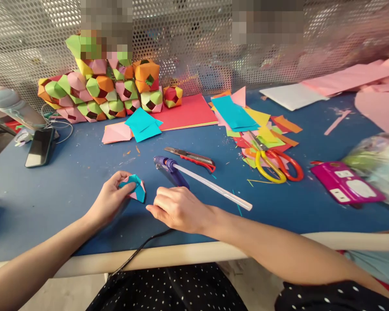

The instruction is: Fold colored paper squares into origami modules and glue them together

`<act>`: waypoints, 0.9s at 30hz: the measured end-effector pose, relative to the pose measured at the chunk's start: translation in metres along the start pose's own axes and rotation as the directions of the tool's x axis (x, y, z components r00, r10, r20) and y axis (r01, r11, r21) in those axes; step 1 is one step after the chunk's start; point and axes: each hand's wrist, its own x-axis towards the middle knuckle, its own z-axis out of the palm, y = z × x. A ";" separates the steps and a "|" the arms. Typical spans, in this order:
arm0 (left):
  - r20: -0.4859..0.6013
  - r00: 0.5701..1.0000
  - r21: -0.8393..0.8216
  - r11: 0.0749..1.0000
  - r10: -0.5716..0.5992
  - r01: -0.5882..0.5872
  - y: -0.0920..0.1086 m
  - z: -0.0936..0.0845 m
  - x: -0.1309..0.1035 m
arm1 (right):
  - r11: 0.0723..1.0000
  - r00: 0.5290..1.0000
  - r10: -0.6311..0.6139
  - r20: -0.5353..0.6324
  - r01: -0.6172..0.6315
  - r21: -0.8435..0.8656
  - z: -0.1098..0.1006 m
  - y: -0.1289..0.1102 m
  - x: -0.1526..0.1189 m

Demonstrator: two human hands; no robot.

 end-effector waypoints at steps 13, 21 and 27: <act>-0.148 0.975 0.080 0.985 0.165 -0.155 0.024 -0.034 0.058 | 0.952 0.985 0.072 0.158 -0.021 -0.304 -0.035 0.014 -0.021; -0.232 0.910 0.291 0.917 0.343 -0.272 0.027 -0.037 0.110 | 0.859 0.905 0.426 -0.011 -0.408 -0.311 -0.037 0.030 -0.034; -0.109 0.908 0.455 0.833 0.403 -0.315 0.021 -0.041 0.056 | 0.852 0.883 0.468 -0.023 -0.458 -0.252 -0.029 0.043 -0.027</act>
